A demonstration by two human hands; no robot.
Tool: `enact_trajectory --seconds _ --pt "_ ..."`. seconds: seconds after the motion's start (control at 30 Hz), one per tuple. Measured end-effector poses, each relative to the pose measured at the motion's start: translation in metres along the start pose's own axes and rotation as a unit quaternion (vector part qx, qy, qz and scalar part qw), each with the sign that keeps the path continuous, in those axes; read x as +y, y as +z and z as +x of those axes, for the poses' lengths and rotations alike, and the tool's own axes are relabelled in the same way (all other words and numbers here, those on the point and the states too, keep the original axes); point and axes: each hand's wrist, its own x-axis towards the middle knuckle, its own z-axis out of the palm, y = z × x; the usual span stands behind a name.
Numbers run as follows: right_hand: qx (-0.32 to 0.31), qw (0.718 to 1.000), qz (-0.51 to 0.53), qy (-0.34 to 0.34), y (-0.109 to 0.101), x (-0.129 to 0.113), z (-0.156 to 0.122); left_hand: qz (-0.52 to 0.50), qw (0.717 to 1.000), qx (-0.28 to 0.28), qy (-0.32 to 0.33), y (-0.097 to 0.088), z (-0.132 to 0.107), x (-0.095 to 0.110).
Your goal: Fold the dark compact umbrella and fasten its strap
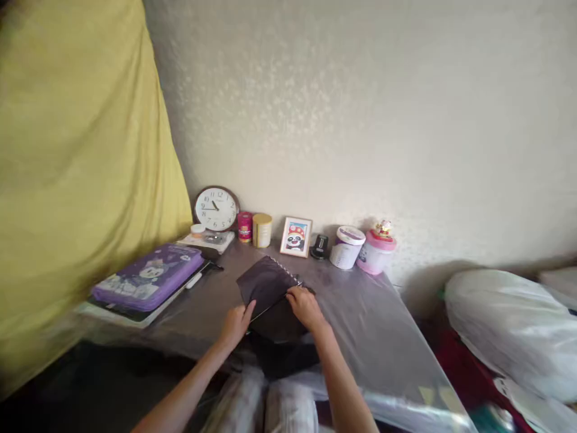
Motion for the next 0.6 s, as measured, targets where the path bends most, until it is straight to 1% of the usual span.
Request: enact_trajectory --seconds 0.13,0.23,0.27,0.37,0.43,0.5,0.6 --pt "-0.003 0.998 0.065 0.006 -0.028 0.000 -0.017 -0.009 1.000 -0.003 -0.019 0.002 0.000 -0.002" --pt "-0.038 0.994 0.101 -0.001 -0.042 -0.010 -0.037 -0.023 0.999 -0.005 -0.029 0.001 0.000 -0.002" --pt "-0.053 0.993 0.104 -0.014 -0.044 -0.014 -0.044 -0.029 0.999 -0.007 -0.031 0.001 0.000 -0.002" --pt "-0.093 0.989 0.088 -0.068 -0.046 -0.027 -0.064 -0.048 0.998 -0.013 -0.038 0.000 0.000 -0.002" --pt "-0.108 0.988 0.059 -0.091 -0.044 -0.032 -0.073 -0.064 0.997 -0.016 -0.045 -0.001 0.001 -0.003" --pt "-0.113 0.988 0.027 -0.099 -0.042 -0.035 -0.078 -0.082 0.995 -0.019 -0.051 -0.003 0.001 -0.004" --pt "-0.096 0.990 -0.011 -0.104 -0.039 -0.034 -0.081 -0.112 0.992 -0.023 -0.056 -0.006 0.000 -0.005"
